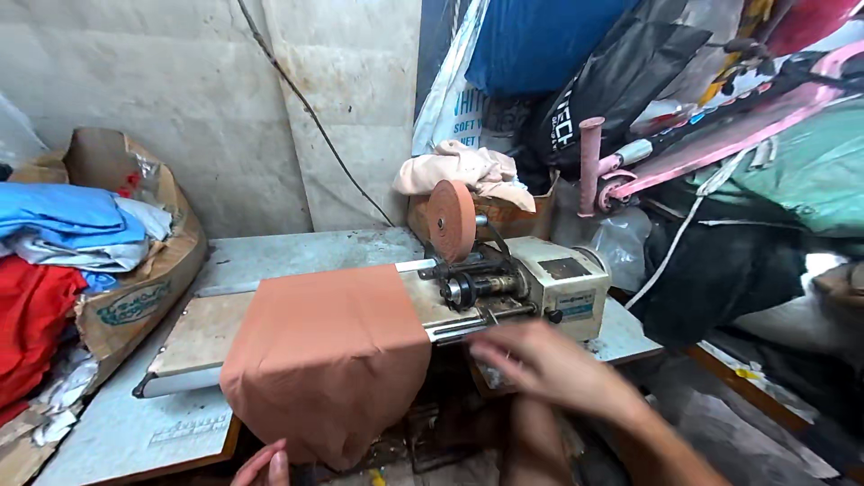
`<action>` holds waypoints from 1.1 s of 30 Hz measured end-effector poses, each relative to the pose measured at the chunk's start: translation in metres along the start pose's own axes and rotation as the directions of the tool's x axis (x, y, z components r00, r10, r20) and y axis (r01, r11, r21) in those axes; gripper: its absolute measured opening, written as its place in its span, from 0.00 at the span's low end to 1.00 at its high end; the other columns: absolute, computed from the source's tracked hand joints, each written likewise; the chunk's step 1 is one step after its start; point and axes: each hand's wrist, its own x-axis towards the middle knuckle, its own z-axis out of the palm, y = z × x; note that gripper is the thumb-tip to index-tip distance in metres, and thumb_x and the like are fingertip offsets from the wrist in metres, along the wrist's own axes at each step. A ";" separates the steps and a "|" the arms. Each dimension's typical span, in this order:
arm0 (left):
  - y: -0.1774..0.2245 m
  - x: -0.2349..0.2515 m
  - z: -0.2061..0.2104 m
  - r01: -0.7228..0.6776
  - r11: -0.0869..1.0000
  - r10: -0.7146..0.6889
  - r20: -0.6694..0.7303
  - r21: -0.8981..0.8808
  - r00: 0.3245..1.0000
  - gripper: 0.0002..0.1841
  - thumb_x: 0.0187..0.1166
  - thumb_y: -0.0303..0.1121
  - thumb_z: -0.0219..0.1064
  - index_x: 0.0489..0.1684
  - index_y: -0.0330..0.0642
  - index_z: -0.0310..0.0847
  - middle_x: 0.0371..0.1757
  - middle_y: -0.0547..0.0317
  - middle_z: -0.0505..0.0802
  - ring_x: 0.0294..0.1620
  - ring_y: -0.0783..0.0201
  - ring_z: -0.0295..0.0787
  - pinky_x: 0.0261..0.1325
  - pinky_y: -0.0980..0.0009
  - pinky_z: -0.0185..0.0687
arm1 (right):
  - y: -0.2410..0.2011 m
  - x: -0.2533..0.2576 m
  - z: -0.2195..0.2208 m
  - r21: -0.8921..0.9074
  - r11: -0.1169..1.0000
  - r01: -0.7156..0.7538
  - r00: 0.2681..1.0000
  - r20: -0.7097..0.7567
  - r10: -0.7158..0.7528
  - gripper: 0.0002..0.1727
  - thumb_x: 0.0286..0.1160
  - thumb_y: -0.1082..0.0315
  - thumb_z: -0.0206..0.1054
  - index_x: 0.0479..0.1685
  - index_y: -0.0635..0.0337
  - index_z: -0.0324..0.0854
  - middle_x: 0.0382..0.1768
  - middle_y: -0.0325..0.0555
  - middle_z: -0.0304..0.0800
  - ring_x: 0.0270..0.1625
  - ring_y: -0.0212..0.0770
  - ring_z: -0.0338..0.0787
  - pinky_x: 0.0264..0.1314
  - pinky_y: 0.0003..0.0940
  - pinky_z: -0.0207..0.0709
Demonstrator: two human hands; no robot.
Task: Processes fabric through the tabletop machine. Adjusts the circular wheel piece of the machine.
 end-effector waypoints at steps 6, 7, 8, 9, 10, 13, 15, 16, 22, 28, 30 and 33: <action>0.074 0.038 0.068 -0.131 0.979 0.163 0.206 -0.157 0.965 0.06 0.84 0.35 0.67 0.53 0.55 0.85 0.50 0.72 0.93 0.52 0.71 0.91 0.57 0.73 0.89 | 0.088 0.114 -0.066 -0.352 0.915 -0.194 0.965 -0.236 0.114 0.14 0.84 0.59 0.62 0.53 0.53 0.91 0.44 0.50 0.94 0.45 0.56 0.94 0.45 0.66 0.84; 0.086 0.047 0.082 -0.156 0.972 0.195 0.235 -0.173 0.952 0.06 0.84 0.36 0.67 0.51 0.54 0.86 0.49 0.71 0.94 0.51 0.70 0.92 0.57 0.72 0.90 | 0.104 0.129 -0.061 -0.368 0.913 -0.175 0.975 -0.193 0.109 0.13 0.81 0.62 0.65 0.56 0.54 0.89 0.50 0.52 0.93 0.49 0.58 0.93 0.49 0.66 0.85; 0.098 0.057 0.096 -0.180 0.965 0.227 0.265 -0.192 0.937 0.05 0.83 0.36 0.68 0.50 0.51 0.86 0.48 0.69 0.94 0.50 0.70 0.92 0.56 0.72 0.90 | 0.117 0.141 -0.055 -0.354 0.921 -0.163 0.985 -0.108 0.133 0.15 0.78 0.65 0.67 0.59 0.57 0.88 0.57 0.55 0.91 0.56 0.60 0.92 0.57 0.68 0.83; 0.110 0.067 0.111 -0.198 0.957 0.257 0.304 -0.211 0.917 0.06 0.83 0.36 0.68 0.49 0.48 0.86 0.47 0.67 0.94 0.49 0.69 0.92 0.55 0.71 0.91 | 0.126 0.152 -0.051 -0.314 0.934 -0.171 0.984 -0.005 0.179 0.17 0.76 0.66 0.69 0.60 0.62 0.86 0.59 0.59 0.89 0.60 0.62 0.89 0.61 0.70 0.80; 0.120 0.076 0.126 -0.205 0.951 0.278 0.349 -0.232 0.895 0.07 0.82 0.34 0.68 0.49 0.44 0.86 0.47 0.64 0.94 0.48 0.67 0.92 0.54 0.70 0.92 | 0.133 0.161 -0.045 -0.275 0.942 -0.191 0.973 0.073 0.218 0.16 0.73 0.67 0.72 0.57 0.65 0.86 0.55 0.62 0.90 0.57 0.64 0.89 0.60 0.70 0.79; 0.147 0.098 0.170 -0.188 0.949 0.293 0.493 -0.251 0.819 0.09 0.82 0.34 0.69 0.50 0.39 0.87 0.50 0.59 0.94 0.51 0.64 0.93 0.56 0.65 0.92 | 0.141 0.171 -0.041 -0.308 0.931 -0.198 0.955 0.154 0.254 0.17 0.71 0.67 0.73 0.56 0.65 0.86 0.58 0.61 0.89 0.62 0.62 0.88 0.65 0.69 0.77; 0.156 0.107 0.193 -0.183 0.952 0.294 0.564 -0.246 0.772 0.13 0.81 0.37 0.70 0.55 0.39 0.86 0.55 0.58 0.93 0.56 0.63 0.92 0.60 0.64 0.91 | 0.130 0.164 -0.046 -0.393 0.910 -0.132 0.977 0.103 0.187 0.17 0.73 0.66 0.72 0.59 0.62 0.86 0.62 0.55 0.88 0.66 0.59 0.86 0.67 0.66 0.75; 0.159 0.111 0.202 -0.181 0.953 0.293 0.583 -0.243 0.758 0.15 0.80 0.37 0.71 0.58 0.39 0.85 0.59 0.57 0.92 0.59 0.62 0.91 0.62 0.63 0.90 | 0.123 0.158 -0.050 -0.432 0.894 -0.115 0.987 0.055 0.153 0.18 0.72 0.66 0.72 0.61 0.60 0.85 0.64 0.53 0.87 0.67 0.57 0.85 0.68 0.65 0.74; 0.166 0.105 0.242 -0.061 0.979 0.174 0.636 -0.196 0.752 0.40 0.69 0.49 0.80 0.79 0.37 0.71 0.79 0.51 0.79 0.75 0.59 0.81 0.67 0.61 0.89 | 0.086 0.101 -0.067 -0.548 0.836 -0.026 0.944 -0.290 -0.161 0.21 0.64 0.67 0.75 0.60 0.57 0.86 0.60 0.49 0.89 0.63 0.53 0.87 0.61 0.60 0.75; 0.156 0.078 0.263 -0.139 0.950 0.299 0.679 -0.281 0.671 0.48 0.68 0.53 0.80 0.86 0.34 0.64 0.87 0.44 0.70 0.83 0.56 0.74 0.76 0.58 0.84 | 0.065 0.037 -0.092 -0.339 0.935 0.109 0.921 -0.319 -0.223 0.18 0.83 0.54 0.62 0.61 0.50 0.88 0.63 0.42 0.90 0.67 0.42 0.86 0.69 0.51 0.77; 0.148 0.069 0.258 -0.250 0.919 0.394 0.677 -0.305 0.622 0.48 0.68 0.51 0.81 0.86 0.34 0.64 0.89 0.42 0.67 0.86 0.55 0.70 0.79 0.58 0.81 | 0.051 0.021 -0.113 -0.156 0.979 0.129 0.911 -0.372 -0.179 0.21 0.86 0.52 0.61 0.67 0.52 0.86 0.61 0.40 0.90 0.63 0.35 0.88 0.68 0.43 0.83; 0.138 0.059 0.250 -0.346 0.893 0.448 0.655 -0.289 0.609 0.43 0.70 0.42 0.81 0.86 0.35 0.65 0.90 0.40 0.65 0.86 0.53 0.70 0.80 0.59 0.80 | 0.025 0.009 -0.133 -0.082 0.981 0.173 0.931 -0.311 -0.191 0.29 0.85 0.49 0.63 0.79 0.54 0.76 0.69 0.40 0.85 0.69 0.33 0.84 0.72 0.37 0.83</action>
